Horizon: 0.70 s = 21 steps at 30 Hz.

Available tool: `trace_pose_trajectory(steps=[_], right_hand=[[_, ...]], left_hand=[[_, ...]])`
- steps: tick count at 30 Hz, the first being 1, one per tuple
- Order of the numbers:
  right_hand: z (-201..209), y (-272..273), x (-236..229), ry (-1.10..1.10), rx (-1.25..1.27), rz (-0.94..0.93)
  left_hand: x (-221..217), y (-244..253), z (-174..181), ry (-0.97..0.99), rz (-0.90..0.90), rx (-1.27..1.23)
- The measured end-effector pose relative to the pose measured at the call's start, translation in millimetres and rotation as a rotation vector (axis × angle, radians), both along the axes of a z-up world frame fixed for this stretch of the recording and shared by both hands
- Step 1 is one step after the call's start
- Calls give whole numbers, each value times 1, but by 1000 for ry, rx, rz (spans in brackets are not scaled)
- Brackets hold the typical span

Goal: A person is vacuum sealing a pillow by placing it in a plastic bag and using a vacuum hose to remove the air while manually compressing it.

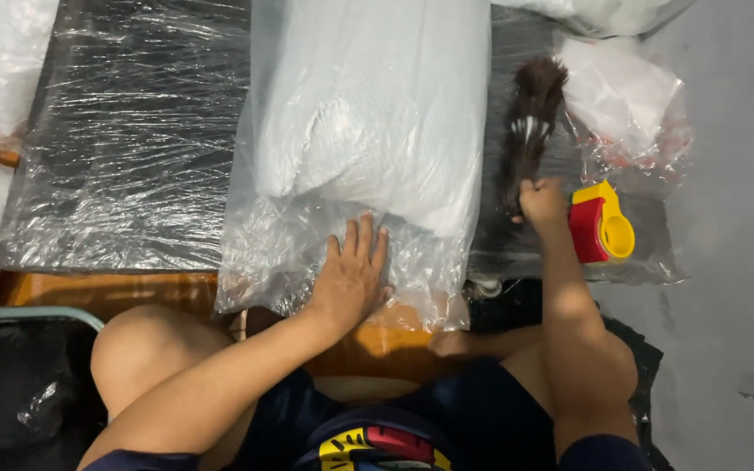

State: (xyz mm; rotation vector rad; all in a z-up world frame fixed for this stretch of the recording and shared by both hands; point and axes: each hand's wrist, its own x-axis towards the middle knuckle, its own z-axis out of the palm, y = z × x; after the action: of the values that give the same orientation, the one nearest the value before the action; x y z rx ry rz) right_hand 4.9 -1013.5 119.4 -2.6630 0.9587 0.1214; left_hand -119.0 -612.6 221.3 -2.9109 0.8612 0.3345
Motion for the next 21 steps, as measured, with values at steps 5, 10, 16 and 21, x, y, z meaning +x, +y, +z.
trace_pose_trajectory(steps=[5, 10, 16, 21], right_hand=[[-12, -1, 8, 162, -25, 138], [7, -11, -4, -79, 112, 79], [38, 13, -20, -540, 147, 263], [31, 64, -40, -653, -761, 676]], left_hand=[[0, 2, 4, 44, -18, 12], [-4, 3, 15, 74, -26, 34], [-5, 5, 19, 76, -53, 33], [-4, 5, 16, 67, -70, 49]])
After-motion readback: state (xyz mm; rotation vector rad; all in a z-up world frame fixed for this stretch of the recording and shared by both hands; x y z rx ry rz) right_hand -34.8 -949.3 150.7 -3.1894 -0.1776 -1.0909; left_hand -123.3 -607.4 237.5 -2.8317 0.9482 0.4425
